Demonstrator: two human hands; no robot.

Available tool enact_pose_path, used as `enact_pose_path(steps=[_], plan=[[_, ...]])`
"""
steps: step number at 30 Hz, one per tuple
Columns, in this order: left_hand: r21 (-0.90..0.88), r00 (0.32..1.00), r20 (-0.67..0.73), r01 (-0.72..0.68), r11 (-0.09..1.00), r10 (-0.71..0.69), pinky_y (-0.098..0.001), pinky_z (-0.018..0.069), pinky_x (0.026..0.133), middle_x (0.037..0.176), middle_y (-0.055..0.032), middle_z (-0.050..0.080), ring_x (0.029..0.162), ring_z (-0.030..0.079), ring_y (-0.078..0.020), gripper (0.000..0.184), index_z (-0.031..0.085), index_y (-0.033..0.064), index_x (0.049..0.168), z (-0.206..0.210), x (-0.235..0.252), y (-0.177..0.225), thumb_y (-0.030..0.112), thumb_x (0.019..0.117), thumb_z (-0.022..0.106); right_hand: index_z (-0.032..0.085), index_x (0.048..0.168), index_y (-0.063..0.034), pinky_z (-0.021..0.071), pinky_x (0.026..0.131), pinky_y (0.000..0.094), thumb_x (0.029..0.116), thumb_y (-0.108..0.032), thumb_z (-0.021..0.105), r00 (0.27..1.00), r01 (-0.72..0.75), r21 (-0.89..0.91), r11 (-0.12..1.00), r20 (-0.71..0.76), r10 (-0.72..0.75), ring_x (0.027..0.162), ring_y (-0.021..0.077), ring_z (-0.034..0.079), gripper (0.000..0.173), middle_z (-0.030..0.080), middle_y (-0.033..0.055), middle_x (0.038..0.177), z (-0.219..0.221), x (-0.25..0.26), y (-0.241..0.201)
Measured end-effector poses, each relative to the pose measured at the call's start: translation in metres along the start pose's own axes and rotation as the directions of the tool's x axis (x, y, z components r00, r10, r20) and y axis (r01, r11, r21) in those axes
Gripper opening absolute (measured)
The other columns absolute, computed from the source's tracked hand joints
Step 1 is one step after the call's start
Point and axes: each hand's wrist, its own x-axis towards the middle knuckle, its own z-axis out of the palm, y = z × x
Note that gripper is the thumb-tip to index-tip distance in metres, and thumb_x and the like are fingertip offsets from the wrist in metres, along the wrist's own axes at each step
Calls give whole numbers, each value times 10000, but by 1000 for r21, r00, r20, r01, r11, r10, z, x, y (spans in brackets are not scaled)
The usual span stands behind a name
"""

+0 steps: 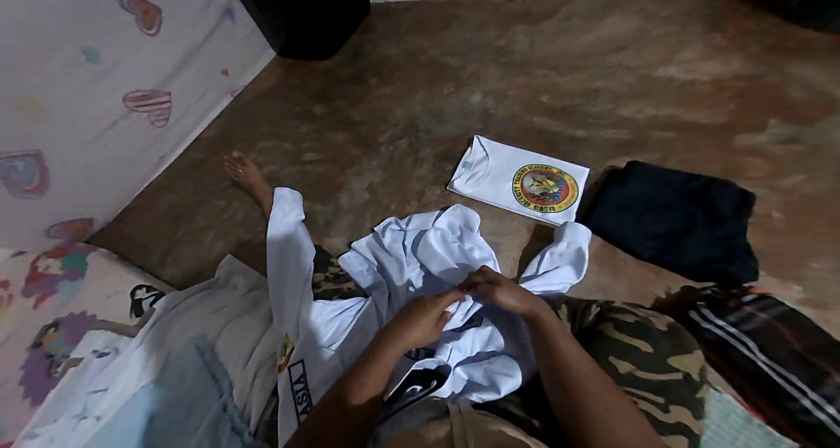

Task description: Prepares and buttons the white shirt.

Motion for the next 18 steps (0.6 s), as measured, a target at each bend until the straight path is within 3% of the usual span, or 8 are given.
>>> enact_pose_path(steps=[2,4,7,11,16,18], plan=[[-43,998,-21,64,997,-65,-575,516,983,1240,-235,653,1083,670,-388,493,434,96,1523,-3,1,-9,70,1035,503,773,1046,-28,407,1018,462,1022,-184,452,998,-28,-22,999,-50,27,1081,265,573,358,703,125,1033,-3,-1,-3],[-98,992,-50,110,989,-115,-540,537,946,1241,-220,649,1032,678,-359,540,418,80,1532,-4,4,-18,59,1004,531,779,1034,-15,424,1001,475,978,-146,578,998,13,-91,996,-57,-19,1073,299,581,246,706,152,1021,-4,-1,-2],[-139,986,-96,119,983,-133,-519,540,936,1174,-212,677,1003,684,-337,447,506,59,1474,0,9,-26,135,1033,515,785,992,-20,436,985,468,926,-146,660,990,108,-150,983,-72,-120,1052,304,592,190,720,146,988,-1,-2,-2],[-160,968,-172,155,975,-182,-500,520,989,1110,-193,708,1042,687,-305,392,646,19,1314,14,17,-35,295,1082,492,782,963,-34,451,963,466,963,-229,660,975,126,-164,978,-163,-153,1012,278,604,230,720,112,938,6,-2,-3],[-133,965,-181,166,977,-188,-494,517,991,1096,-182,722,1048,692,-293,316,683,14,1243,16,20,-34,222,1061,531,793,1067,-77,476,884,495,914,-240,739,969,88,-238,967,-203,-138,893,301,608,230,695,133,855,13,0,-8],[-137,960,-220,144,980,-172,-487,520,985,1100,-184,712,1044,688,-292,318,674,7,1232,15,19,-34,217,1079,490,793,1099,-110,470,930,527,889,-299,764,961,121,-277,953,-207,-182,977,323,613,283,715,127,929,18,2,-5]])
